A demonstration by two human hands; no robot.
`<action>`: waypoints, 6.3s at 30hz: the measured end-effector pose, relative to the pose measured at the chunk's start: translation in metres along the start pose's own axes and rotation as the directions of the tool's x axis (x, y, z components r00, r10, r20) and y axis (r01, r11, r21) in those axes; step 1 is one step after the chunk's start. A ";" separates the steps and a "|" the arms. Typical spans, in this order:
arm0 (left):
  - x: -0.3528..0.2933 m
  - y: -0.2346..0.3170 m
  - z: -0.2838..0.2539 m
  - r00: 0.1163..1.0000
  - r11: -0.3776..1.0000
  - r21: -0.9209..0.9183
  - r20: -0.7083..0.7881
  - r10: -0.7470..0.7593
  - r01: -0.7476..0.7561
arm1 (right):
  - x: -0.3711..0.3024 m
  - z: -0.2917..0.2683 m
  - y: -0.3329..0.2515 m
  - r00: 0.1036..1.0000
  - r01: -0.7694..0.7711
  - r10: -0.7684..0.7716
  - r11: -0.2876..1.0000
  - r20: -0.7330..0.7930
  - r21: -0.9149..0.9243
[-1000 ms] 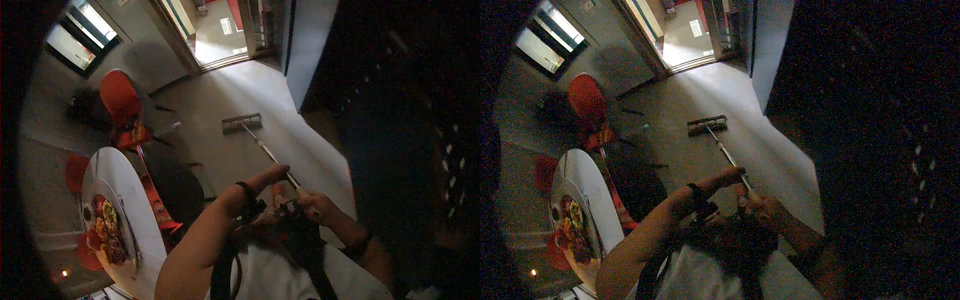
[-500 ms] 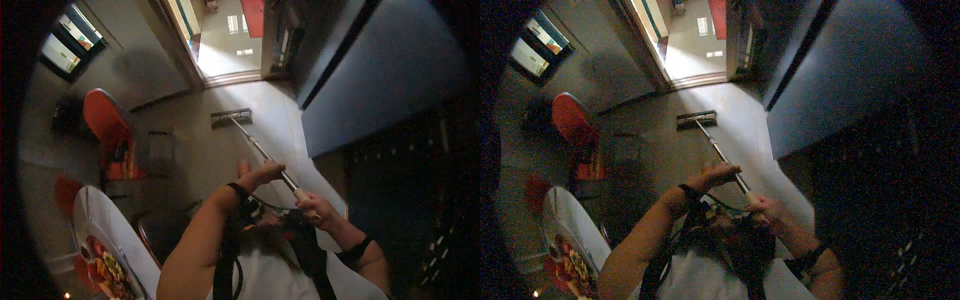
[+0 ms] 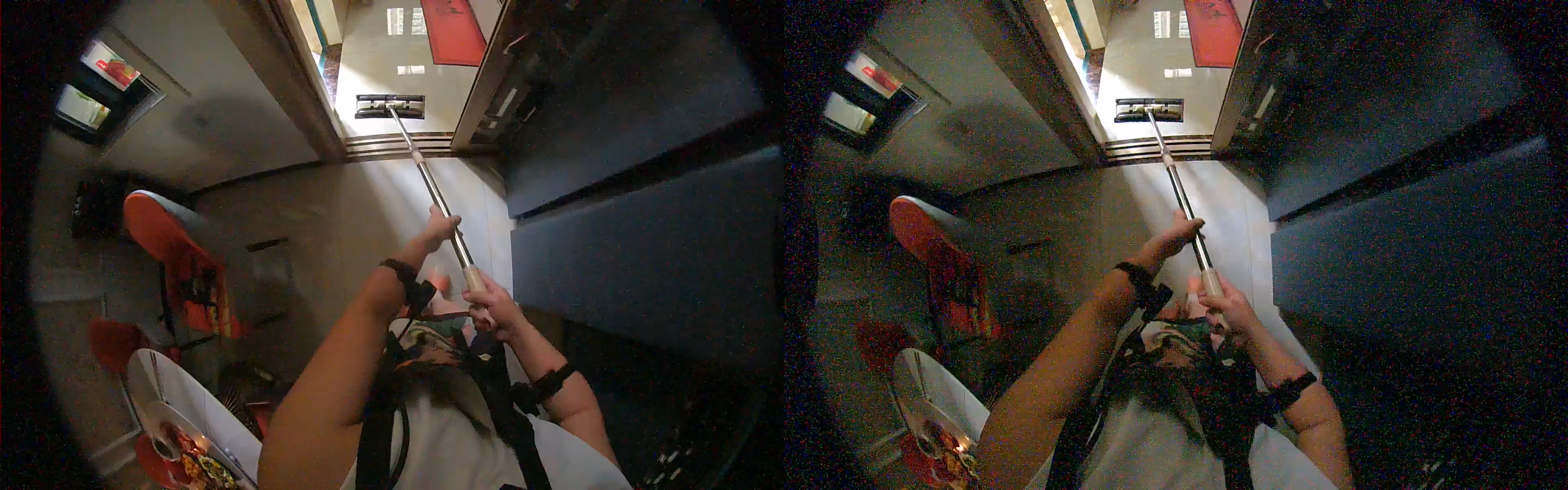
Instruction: The person is mopping the floor of a balcony, living room, and kitchen area using a flat mop.
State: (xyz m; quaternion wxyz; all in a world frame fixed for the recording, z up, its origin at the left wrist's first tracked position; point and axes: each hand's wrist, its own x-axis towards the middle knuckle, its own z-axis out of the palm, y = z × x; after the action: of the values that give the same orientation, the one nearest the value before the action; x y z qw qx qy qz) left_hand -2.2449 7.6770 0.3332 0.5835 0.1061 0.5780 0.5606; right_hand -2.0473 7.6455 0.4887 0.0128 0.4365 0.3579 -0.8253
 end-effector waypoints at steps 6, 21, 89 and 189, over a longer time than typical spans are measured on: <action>0.152 -0.001 -0.051 0.987 0.898 0.414 -0.121 -0.107 0.148 | 0.096 -0.021 -0.108 0.992 -0.096 0.089 0.993 0.094 0.074; 0.322 0.203 -0.113 0.929 0.907 0.224 -0.186 -0.319 0.357 | 0.281 0.038 -0.307 0.980 -0.189 0.200 0.948 -0.017 0.258; 0.515 0.241 -0.044 0.574 0.634 0.680 0.371 -0.730 0.367 | 0.318 0.113 -0.405 0.676 -0.316 0.155 0.944 -0.720 -0.093; 0.915 0.894 -0.460 0.760 0.991 -0.129 -0.642 -0.101 0.023 | 1.171 0.349 -1.344 0.605 0.696 -0.122 0.560 0.787 -0.449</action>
State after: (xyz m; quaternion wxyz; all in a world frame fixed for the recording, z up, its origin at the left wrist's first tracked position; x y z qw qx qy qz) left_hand -3.3565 8.4581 0.3724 0.3718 -0.1460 0.7140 0.5750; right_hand -3.4681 8.7756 0.5395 0.1028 -0.0456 0.7196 -0.6852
